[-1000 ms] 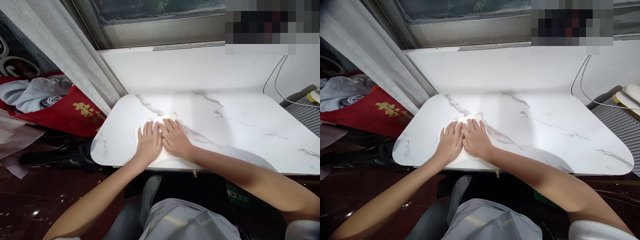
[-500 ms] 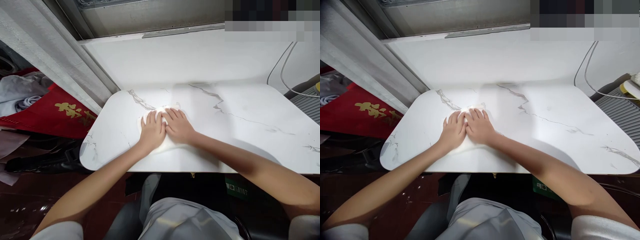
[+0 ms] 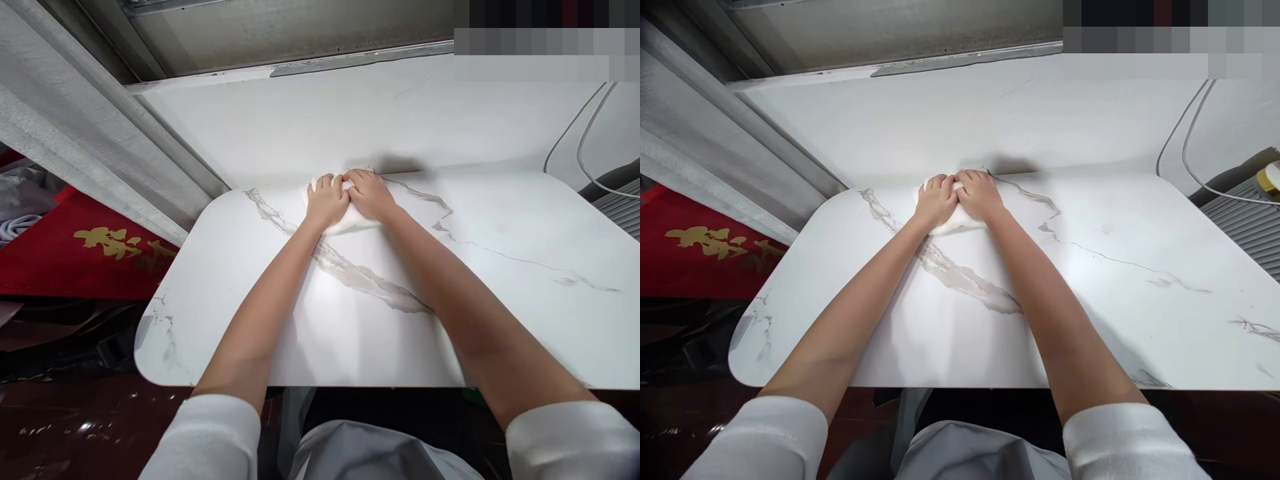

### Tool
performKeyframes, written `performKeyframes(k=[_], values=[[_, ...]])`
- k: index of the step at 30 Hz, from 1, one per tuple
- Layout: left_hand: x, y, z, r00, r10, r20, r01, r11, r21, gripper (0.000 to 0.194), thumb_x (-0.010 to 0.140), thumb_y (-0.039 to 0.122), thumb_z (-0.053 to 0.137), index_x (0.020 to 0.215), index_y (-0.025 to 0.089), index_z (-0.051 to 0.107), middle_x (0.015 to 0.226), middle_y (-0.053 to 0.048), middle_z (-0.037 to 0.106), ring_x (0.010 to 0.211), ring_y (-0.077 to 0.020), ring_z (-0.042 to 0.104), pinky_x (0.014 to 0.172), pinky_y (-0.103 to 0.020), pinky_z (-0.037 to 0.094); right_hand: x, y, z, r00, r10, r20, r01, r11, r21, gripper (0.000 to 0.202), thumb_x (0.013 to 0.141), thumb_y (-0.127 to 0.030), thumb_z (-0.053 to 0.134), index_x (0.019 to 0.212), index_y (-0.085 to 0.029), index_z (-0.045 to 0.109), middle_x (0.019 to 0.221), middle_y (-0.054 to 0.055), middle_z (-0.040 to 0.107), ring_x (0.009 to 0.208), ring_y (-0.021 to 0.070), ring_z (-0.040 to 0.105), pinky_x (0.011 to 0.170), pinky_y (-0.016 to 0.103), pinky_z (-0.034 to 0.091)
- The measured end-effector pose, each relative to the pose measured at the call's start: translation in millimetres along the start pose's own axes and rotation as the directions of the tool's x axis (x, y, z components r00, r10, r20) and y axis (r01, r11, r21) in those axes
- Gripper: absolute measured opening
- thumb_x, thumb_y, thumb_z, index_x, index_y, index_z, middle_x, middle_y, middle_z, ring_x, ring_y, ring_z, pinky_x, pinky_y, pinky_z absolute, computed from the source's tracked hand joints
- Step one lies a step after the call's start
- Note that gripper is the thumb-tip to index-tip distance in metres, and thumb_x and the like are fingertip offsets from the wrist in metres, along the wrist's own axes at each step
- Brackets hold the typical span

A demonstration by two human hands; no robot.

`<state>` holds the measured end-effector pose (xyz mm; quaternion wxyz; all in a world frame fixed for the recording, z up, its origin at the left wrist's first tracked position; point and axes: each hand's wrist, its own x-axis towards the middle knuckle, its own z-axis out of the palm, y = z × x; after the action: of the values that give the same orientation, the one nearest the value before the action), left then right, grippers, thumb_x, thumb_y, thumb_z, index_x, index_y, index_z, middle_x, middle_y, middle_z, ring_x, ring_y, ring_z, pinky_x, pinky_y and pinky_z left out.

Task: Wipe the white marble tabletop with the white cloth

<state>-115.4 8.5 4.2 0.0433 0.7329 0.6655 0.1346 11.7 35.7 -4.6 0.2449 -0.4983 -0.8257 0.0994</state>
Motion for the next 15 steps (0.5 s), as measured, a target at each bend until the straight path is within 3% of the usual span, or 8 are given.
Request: performKeyframes(k=[6,15], values=[[5.7,7.5,1.1,0.999,-0.04,-0.01,0.04,0.999,0.019,0.052,0.099,0.026,0.025,0.148,0.018,0.04,0.157,-0.012,0.039,0.147,-0.0243,0.03,0.121,-0.052,0.02,7.7,3.4,-0.9,0.999,0.018,-0.048,-0.018,1.0,0.006,0.045,0.087,-0.018,0.034,0.122,-0.018,0.061,0.13,0.011,0.064,0.124,0.0288,0.052,0.107,0.048,0.035],[-32.9,24.5,5.4,0.996,-0.063,-0.07,0.064,0.998,0.018,0.053,0.1,0.026,0.028,0.15,0.014,0.04,0.158,-0.016,0.037,0.149,-0.0285,0.029,0.121,-0.056,0.02,-23.4,-1.4,-10.1,0.999,-0.026,0.024,0.026,0.999,-0.022,0.05,0.088,-0.016,0.032,0.131,-0.016,0.058,0.142,0.009,0.057,0.134,0.025,0.045,0.113,0.043,0.03]])
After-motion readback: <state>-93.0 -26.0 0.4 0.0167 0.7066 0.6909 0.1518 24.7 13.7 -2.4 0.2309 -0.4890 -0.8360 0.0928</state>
